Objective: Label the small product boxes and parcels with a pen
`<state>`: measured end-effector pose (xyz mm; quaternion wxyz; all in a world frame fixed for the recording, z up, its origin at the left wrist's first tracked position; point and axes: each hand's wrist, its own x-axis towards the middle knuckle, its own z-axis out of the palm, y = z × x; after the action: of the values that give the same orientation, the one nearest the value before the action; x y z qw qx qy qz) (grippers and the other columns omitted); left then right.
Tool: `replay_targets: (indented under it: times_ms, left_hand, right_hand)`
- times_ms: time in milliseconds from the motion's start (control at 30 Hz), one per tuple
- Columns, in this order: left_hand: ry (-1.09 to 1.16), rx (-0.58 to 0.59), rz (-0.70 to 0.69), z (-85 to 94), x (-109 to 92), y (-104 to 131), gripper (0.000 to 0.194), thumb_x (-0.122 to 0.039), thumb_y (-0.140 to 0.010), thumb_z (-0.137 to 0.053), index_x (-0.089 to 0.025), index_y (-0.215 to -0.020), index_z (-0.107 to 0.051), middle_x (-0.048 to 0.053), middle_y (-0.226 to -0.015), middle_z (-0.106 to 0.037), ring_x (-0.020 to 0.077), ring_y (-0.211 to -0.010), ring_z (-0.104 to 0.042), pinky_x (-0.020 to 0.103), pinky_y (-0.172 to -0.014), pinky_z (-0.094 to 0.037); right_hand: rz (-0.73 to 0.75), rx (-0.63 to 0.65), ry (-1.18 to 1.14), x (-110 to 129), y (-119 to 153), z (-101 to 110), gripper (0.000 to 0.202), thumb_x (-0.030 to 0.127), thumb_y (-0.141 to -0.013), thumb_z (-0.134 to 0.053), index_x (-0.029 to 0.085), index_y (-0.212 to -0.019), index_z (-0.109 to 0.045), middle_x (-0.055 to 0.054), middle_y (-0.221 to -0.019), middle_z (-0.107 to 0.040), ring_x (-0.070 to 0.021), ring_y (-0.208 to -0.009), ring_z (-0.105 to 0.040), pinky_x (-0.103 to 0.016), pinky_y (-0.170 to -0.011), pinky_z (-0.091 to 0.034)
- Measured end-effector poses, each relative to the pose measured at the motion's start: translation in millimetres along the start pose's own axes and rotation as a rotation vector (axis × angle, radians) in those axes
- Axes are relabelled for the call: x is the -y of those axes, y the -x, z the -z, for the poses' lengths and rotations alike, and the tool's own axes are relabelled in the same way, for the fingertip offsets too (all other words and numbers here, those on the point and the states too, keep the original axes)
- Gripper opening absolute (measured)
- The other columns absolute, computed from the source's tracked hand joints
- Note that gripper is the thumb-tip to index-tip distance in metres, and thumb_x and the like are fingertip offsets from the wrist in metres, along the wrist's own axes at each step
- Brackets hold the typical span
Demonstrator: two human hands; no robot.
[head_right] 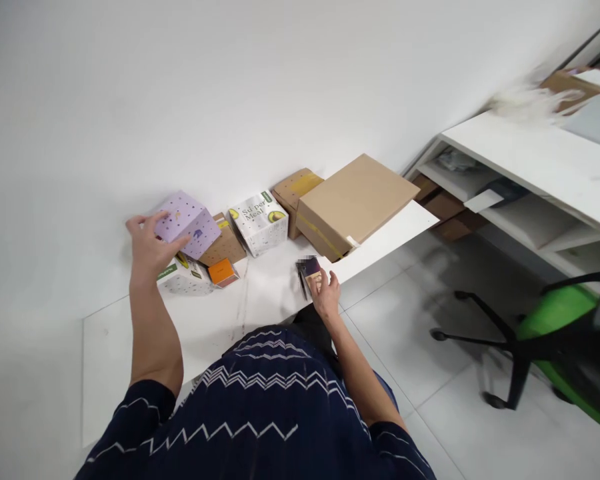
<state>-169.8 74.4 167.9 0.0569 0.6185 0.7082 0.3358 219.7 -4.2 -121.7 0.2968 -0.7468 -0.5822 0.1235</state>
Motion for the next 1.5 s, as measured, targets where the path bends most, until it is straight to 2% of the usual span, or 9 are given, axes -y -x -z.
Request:
replay_targets:
  times_ms: [133, 233, 367, 533, 667, 1000, 1200, 1333, 1500]
  left_hand:
    - [0.025, -0.011, -0.172, 22.0, -31.9, 41.3, 0.073, -0.04, -0.065, -0.085, -0.031, -0.13, -0.054, 0.009, -0.135, -0.033, 0.0331, -0.131, -0.042, 0.051, -0.105, -0.048]
    - [0.061, 0.133, -0.296, 16.4, -46.8, 70.2, 0.072, -0.042, -0.067, -0.085, -0.031, -0.13, -0.054, 0.009, -0.134, -0.035, 0.0345, -0.133, -0.039, 0.054, -0.106, -0.046]
    - [0.103, 0.319, -0.332, -42.5, -41.9, 101.1, 0.071, -0.036, -0.067, -0.084, -0.029, -0.13, -0.053, 0.008, -0.13, -0.038, 0.0309, -0.128, -0.045, 0.052, -0.112, -0.042]
    - [0.114, 0.411, -0.135, -142.8, -4.4, 128.9, 0.068, -0.028, -0.064, -0.083, -0.022, -0.125, -0.055, 0.01, -0.132, -0.034, 0.0328, -0.129, -0.045, 0.051, -0.115, -0.04]
    - [0.132, 0.416, -0.085, -184.8, 24.9, 144.8, 0.063, -0.028, -0.068, -0.081, -0.021, -0.126, -0.056, 0.012, -0.135, -0.032, 0.0344, -0.132, -0.044, 0.051, -0.116, -0.04]
    - [0.393, 0.375, 0.134, -205.3, 63.5, 172.9, 0.107, -0.036, -0.069, -0.081, -0.024, -0.153, -0.017, 0.018, -0.156, -0.023, 0.0353, -0.147, -0.028, 0.052, -0.12, -0.03]
    - [0.486, 0.456, 0.191, -226.5, 82.1, 177.1, 0.109, -0.036, -0.062, -0.084, -0.023, -0.15, -0.02, 0.019, -0.156, -0.03, 0.0366, -0.145, -0.032, 0.055, -0.119, -0.028]
    - [0.453, 0.464, 0.197, -224.0, 73.8, 171.3, 0.102, -0.034, -0.06, -0.083, -0.021, -0.145, -0.029, 0.018, -0.147, -0.041, 0.0364, -0.139, -0.039, 0.054, -0.116, -0.031]
    - [0.171, 0.451, 0.08, -200.4, 38.4, 158.2, 0.097, -0.032, -0.06, -0.08, -0.024, -0.144, -0.033, 0.015, -0.144, -0.042, 0.038, -0.137, -0.039, 0.056, -0.116, -0.029]
  right_hand:
    - [0.019, -0.029, -0.04, 6.9, 7.8, 5.5, 0.057, 0.053, -0.097, -0.04, 0.013, -0.136, -0.054, -0.025, -0.138, -0.046, -0.036, -0.127, -0.047, -0.056, -0.103, -0.041]
    - [0.056, -0.052, -0.085, 15.1, 12.0, 7.8, 0.055, 0.051, -0.097, -0.041, 0.014, -0.134, -0.055, -0.024, -0.135, -0.048, -0.0341, -0.125, -0.049, -0.055, -0.103, -0.043]
    - [0.097, -0.061, -0.131, 24.1, 15.7, 6.6, 0.052, 0.048, -0.098, -0.041, 0.014, -0.134, -0.055, -0.022, -0.133, -0.051, -0.0314, -0.123, -0.051, -0.052, -0.103, -0.045]
    - [0.084, 0.008, -0.142, 25.0, 24.4, 2.0, 0.048, 0.046, -0.098, -0.042, 0.017, -0.134, -0.056, -0.02, -0.132, -0.053, -0.0302, -0.125, -0.051, -0.051, -0.104, -0.045]
    - [0.054, 0.131, -0.131, 22.9, 34.7, 0.4, 0.045, 0.041, -0.096, -0.045, 0.015, -0.13, -0.061, -0.02, -0.13, -0.056, -0.0301, -0.123, -0.054, -0.048, -0.106, -0.044]
    - [-0.018, 0.616, -0.054, 44.4, 54.3, 5.3, 0.034, 0.025, -0.097, -0.046, 0.016, -0.122, -0.065, -0.011, -0.116, -0.069, -0.018, -0.088, -0.068, -0.029, -0.089, -0.049]
    - [0.074, 0.73, 0.028, 54.1, 56.2, 6.1, 0.033, 0.025, -0.099, -0.046, 0.015, -0.123, -0.066, -0.011, -0.117, -0.069, -0.0186, -0.099, -0.068, -0.025, -0.09, -0.046]
    - [0.08, 0.739, 0.054, 55.2, 55.6, 10.1, 0.033, 0.024, -0.099, -0.046, 0.015, -0.124, -0.065, -0.012, -0.117, -0.069, -0.0194, -0.1, -0.067, -0.026, -0.09, -0.046]
    - [0.081, 0.738, 0.069, 54.2, 56.5, 14.7, 0.033, 0.024, -0.098, -0.046, 0.016, -0.123, -0.067, -0.012, -0.114, -0.07, -0.0205, -0.101, -0.067, -0.027, -0.089, -0.047]
